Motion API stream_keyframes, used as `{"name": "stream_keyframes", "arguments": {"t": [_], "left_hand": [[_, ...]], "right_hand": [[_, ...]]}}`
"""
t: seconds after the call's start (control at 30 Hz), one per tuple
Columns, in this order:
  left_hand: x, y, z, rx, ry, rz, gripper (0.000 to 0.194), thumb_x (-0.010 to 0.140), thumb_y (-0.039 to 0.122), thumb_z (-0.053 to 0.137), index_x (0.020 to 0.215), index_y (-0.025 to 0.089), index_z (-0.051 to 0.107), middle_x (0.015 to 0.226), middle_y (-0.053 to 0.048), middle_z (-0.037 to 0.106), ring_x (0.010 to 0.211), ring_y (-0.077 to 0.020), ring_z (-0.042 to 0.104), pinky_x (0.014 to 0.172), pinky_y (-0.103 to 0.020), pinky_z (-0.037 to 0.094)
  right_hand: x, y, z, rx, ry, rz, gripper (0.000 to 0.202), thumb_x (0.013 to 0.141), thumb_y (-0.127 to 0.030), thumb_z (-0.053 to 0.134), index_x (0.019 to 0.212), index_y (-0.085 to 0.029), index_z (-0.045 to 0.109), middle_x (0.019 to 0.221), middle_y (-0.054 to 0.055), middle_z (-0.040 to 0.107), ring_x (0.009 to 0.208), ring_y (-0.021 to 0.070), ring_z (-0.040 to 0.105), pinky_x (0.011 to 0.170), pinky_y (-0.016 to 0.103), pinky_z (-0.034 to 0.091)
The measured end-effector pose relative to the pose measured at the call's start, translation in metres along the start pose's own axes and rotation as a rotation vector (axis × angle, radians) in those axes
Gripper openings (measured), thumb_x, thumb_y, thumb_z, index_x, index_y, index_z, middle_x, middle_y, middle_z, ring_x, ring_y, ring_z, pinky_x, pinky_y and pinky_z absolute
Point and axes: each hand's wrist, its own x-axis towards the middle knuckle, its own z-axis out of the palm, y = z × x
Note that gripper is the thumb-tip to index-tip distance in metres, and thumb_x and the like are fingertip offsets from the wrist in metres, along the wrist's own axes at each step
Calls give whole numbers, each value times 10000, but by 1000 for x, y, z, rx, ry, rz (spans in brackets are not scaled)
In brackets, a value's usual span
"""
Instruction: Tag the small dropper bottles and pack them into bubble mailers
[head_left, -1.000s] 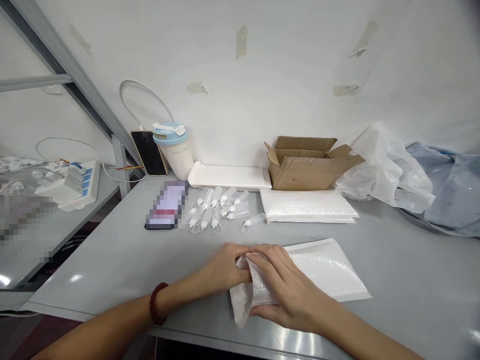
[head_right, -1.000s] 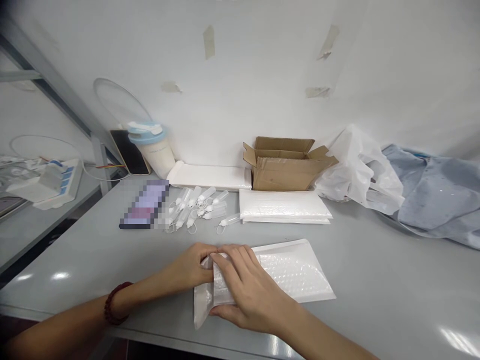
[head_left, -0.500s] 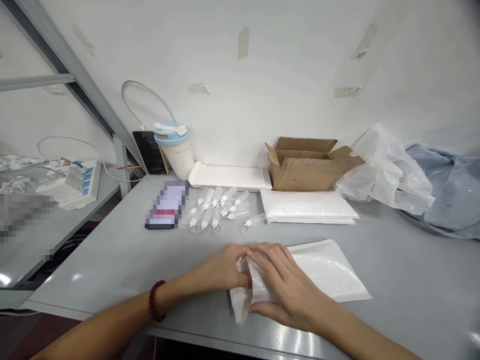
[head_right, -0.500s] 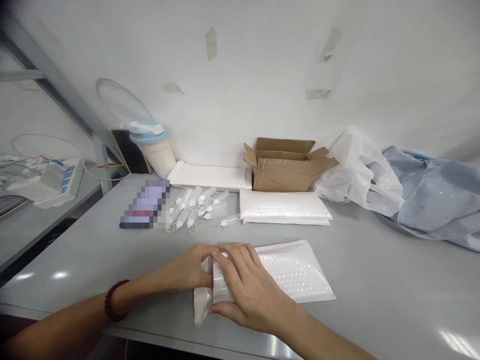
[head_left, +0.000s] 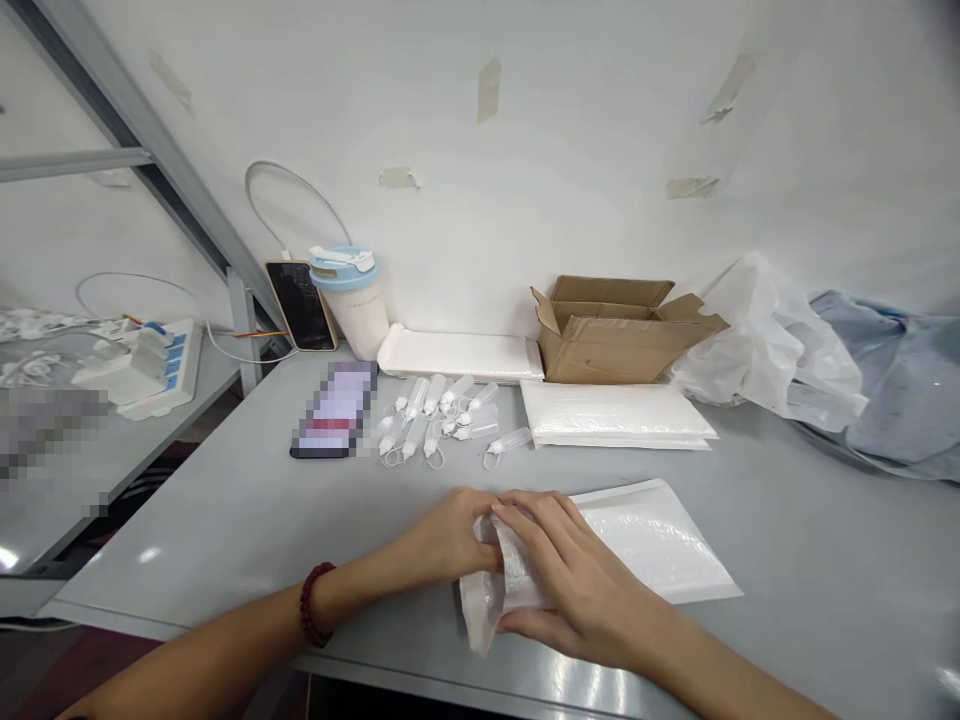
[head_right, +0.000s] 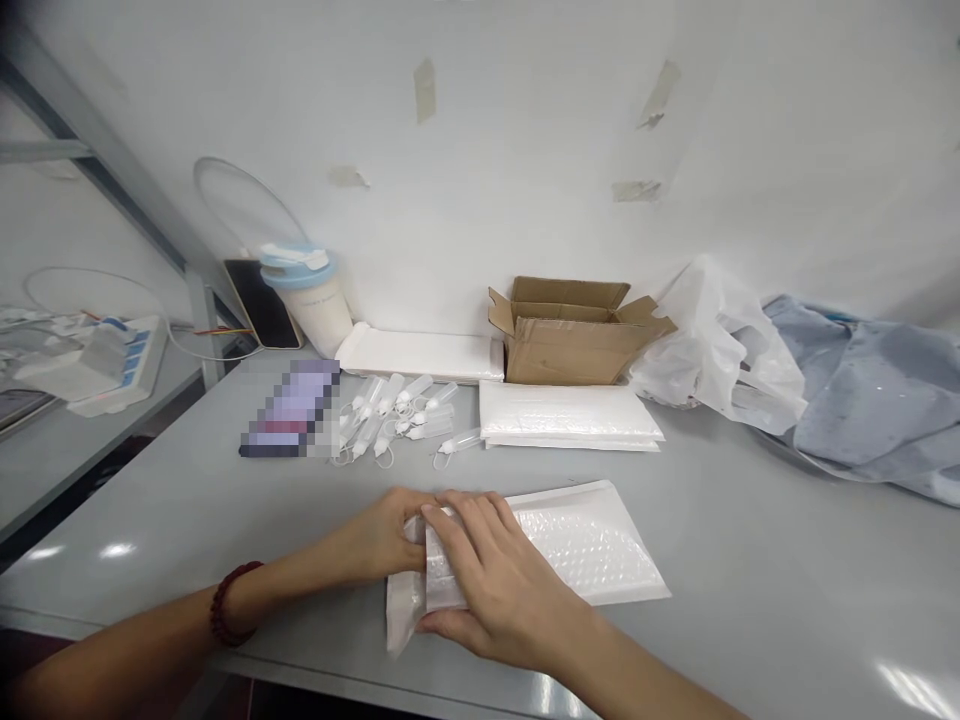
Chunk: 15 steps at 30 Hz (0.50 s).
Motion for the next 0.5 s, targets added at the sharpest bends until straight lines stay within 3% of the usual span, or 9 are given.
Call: {"name": "stream_keyframes", "arguments": {"t": [0.1,0.2,0.33,0.4,0.5], "left_hand": [[0,-1,-6,-15,13,-31,125,702,231,617,744,113,617,682,29,541,675,-119,450,601,-208,359],[0,0,-15,-27,49,-112,177,675,277,650,649,127,561,598,50,441,606,-95,377,526,-206,293],[2,4,-22,-176,-36,-214,154,612,241,676,697,138,599,624,39,486,612,-105,420,548,-205,328],[2,5,-22,-187,-79,-212,173,605,236,672,739,140,620,648,31,511,630,-115,444,571,-211,342],[2,3,-17,-81,-50,-134,146,628,251,652,690,138,582,621,41,473,615,-106,412,555,-210,313]], "right_hand": [[-2,4,-1,-21,-58,33,751,808,-492,575,1373,-82,297,1282,220,473,1180,333,424,934,528,376],[-4,9,-2,-66,-73,77,684,799,-340,583,1368,-75,312,1274,213,478,1194,339,402,944,538,357],[-5,11,0,-99,-46,102,664,759,-206,566,1363,-72,325,1230,200,504,1132,320,437,916,511,378],[-4,11,3,-120,-36,95,658,752,-188,559,1359,-69,336,1207,197,515,1101,315,450,902,502,384],[-4,9,6,-148,-29,81,632,756,-177,540,1355,-86,358,1166,184,535,1062,307,470,882,488,392]]}}
